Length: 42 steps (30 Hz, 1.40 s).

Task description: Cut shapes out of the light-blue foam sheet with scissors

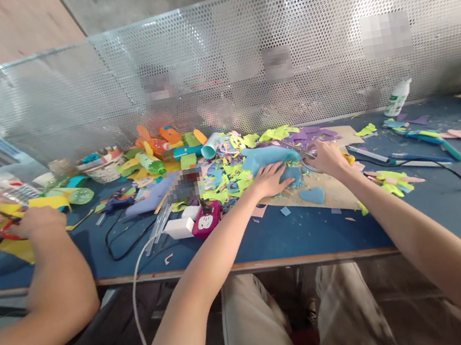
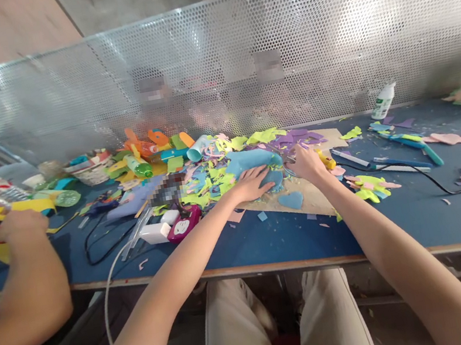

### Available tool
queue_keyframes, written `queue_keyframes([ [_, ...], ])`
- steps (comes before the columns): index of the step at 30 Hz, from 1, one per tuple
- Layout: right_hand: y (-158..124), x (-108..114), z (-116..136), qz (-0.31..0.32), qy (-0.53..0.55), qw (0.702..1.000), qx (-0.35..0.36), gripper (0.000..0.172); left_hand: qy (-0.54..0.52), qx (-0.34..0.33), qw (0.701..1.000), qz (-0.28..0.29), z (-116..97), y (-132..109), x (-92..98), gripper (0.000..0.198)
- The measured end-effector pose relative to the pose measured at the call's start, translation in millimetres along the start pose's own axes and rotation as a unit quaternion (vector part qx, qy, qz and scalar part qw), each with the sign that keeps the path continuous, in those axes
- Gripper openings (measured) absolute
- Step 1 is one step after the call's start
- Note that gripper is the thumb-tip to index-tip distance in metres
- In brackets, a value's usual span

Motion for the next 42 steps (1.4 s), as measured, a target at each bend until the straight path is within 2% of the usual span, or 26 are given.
queue_keyframes([
  [3,3.0,8.4,-0.5,-0.031,-0.008,0.999,0.032,0.035,0.0,0.015,0.999,0.031,-1.1,-2.2,-3.5,0.081],
  [6,-0.9,10.3,14.7,-0.045,0.032,0.99,0.127,0.017,0.003,0.016,0.999,0.039,-2.8,-2.1,-4.2,0.084],
  [7,-3.9,7.4,21.3,-0.028,0.051,0.985,0.16,0.016,0.004,0.014,0.999,0.038,-3.1,-2.0,-4.1,0.084],
  [10,-15.9,-10.0,39.6,0.076,0.1,0.963,0.238,0.015,0.001,0.008,0.999,0.037,-2.8,-2.1,-4.1,0.082],
  [12,-21.5,-19.1,46.6,0.104,0.103,0.953,0.267,0.016,-0.002,0.009,0.999,0.038,-2.1,-2.3,-4.6,0.08],
  [22,-22.5,-32.3,44.9,0.111,0.073,0.947,0.292,0.012,-0.016,0.017,0.998,0.05,-1.4,-3.4,-3.7,0.072],
  [29,-21.0,-40.4,50.8,0.111,0.053,0.949,0.29,0.014,-0.006,0.016,0.999,0.03,0.9,-2.6,-8.1,0.074],
  [35,-23.7,-37.3,46.3,0.135,0.067,0.938,0.311,0.02,-0.005,0.009,0.999,0.042,1.3,-3.1,-7.1,0.076],
  [39,-26.3,-28.7,40.9,0.092,0.116,0.951,0.272,0.018,0.002,0.013,0.999,0.038,-0.3,-3.2,-5.5,0.079],
  [42,-29.2,-24.8,44.0,0.081,0.129,0.951,0.269,0.015,0.003,0.012,0.999,0.036,-0.7,-2.9,-6.4,0.083],
])
Point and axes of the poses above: each hand's wrist, its own y-axis towards the middle knuckle, its own x-axis out of the back of the hand, z = x × y, the point moved 5 cm from there along y, towards the middle knuckle, and after that the axes turned 8 degrees about -z, right-handed, at the moved point
